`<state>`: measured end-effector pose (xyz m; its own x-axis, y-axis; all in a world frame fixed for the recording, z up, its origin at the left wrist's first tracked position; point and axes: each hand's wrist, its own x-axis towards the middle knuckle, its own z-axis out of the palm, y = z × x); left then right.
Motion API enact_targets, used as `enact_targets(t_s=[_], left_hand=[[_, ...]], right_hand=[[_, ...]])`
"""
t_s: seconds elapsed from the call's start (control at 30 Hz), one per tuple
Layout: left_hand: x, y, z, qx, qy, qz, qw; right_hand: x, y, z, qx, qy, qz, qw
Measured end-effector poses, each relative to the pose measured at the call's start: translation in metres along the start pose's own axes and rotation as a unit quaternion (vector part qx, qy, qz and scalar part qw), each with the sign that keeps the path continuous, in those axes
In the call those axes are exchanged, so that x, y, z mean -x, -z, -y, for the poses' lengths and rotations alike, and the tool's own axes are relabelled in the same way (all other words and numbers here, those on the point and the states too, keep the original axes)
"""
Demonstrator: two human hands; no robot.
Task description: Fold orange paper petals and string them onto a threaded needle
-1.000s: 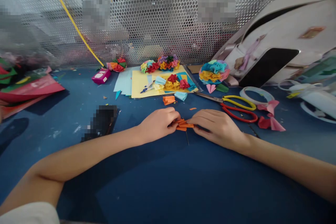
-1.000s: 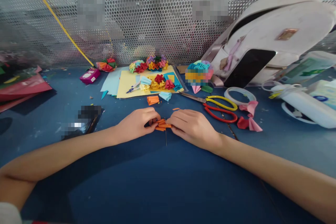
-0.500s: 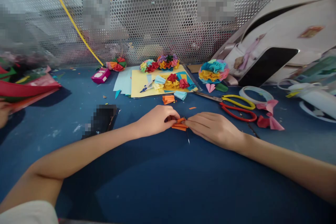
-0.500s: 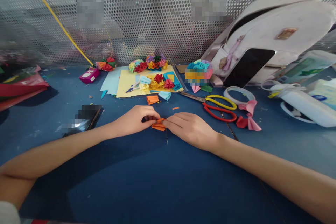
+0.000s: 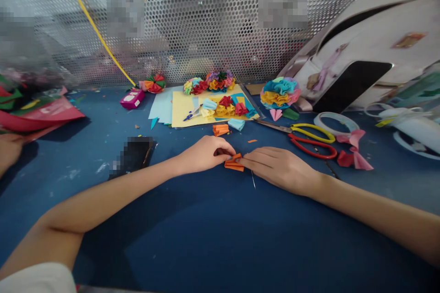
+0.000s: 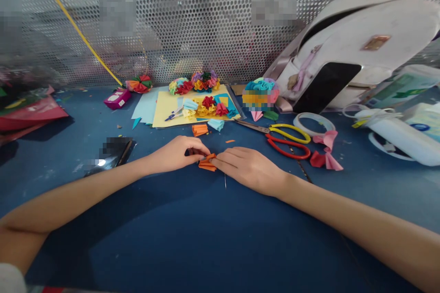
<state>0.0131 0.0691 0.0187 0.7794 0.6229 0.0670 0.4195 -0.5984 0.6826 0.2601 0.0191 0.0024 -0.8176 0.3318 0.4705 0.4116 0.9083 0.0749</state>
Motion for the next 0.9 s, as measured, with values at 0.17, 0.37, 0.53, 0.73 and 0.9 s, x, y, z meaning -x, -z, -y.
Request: enact_targets(t_s=[0.17,0.37,0.53,0.73,0.9], left_hand=[[0.000,-0.007,-0.005,0.028,0.023,-0.032,0.999],[0.000,-0.014,-0.014,-0.022,-0.023,-0.066,0.997],[0.002,-0.018,-0.021,-0.036,-0.059,-0.110,0.991],[0.002,-0.020,-0.027,0.017,-0.066,-0.136,0.988],[0.000,-0.020,-0.030,0.112,-0.022,-0.111,0.987]], right_hand=[[-0.002,0.000,0.002,-0.012,-0.007,-0.019,1.000],[-0.005,-0.001,0.004,-0.192,-0.226,-0.039,0.954],[-0.006,-0.004,0.003,-0.283,-0.311,-0.039,0.906],[-0.005,-0.006,0.003,-0.377,-0.352,-0.062,0.855],[-0.003,-0.008,0.004,-0.388,-0.368,-0.086,0.840]])
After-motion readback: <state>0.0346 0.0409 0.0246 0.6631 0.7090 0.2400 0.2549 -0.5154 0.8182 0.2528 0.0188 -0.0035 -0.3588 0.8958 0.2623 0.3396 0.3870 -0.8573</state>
